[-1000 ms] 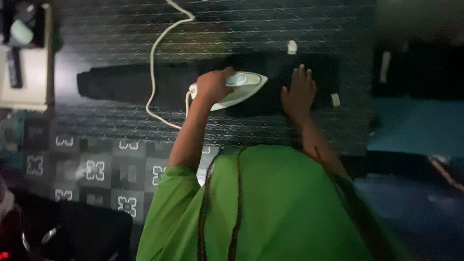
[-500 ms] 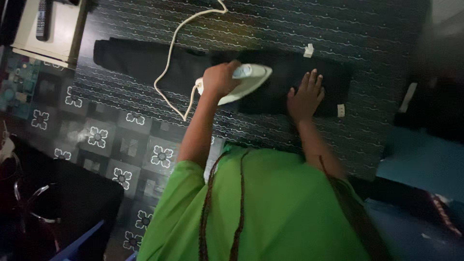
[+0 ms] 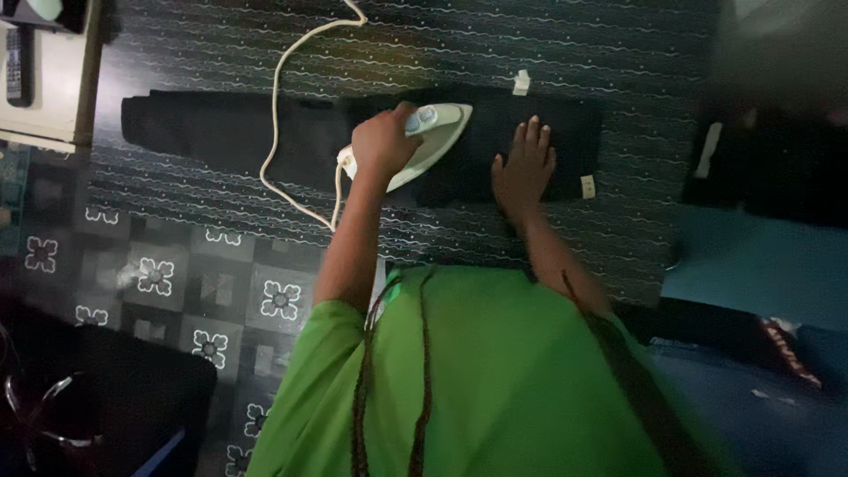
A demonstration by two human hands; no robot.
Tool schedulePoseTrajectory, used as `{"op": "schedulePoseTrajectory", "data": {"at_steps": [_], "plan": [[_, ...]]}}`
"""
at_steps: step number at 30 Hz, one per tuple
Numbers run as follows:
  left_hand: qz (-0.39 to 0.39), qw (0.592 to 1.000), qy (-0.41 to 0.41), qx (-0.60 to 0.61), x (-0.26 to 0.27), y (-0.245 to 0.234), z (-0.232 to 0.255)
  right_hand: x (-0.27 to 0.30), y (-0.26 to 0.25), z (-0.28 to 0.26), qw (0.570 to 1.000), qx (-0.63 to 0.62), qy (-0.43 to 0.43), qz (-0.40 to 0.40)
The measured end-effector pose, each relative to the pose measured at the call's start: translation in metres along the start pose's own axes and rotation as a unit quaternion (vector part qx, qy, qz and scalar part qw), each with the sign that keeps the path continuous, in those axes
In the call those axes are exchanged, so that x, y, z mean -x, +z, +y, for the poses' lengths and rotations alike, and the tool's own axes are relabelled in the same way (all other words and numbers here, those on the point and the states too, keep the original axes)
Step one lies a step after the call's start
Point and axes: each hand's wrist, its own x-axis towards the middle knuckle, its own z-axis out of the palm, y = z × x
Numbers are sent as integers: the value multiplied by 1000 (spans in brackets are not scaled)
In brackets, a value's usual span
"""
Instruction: The person irons a pair of black trousers on an ironing board using an iron, moving it across the legs, then folds the trousers and picks them up.
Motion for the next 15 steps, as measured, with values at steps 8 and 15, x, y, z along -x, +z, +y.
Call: {"op": "schedulePoseTrajectory", "data": {"at_steps": [8,15], "plan": [[-14,1000,17,6,-10,2,10,-4,-19,19,999,-10,-29,-14],[-1,996,72,52,-6,-3,13,-6,-37,49,998,-7,39,-42]]}}
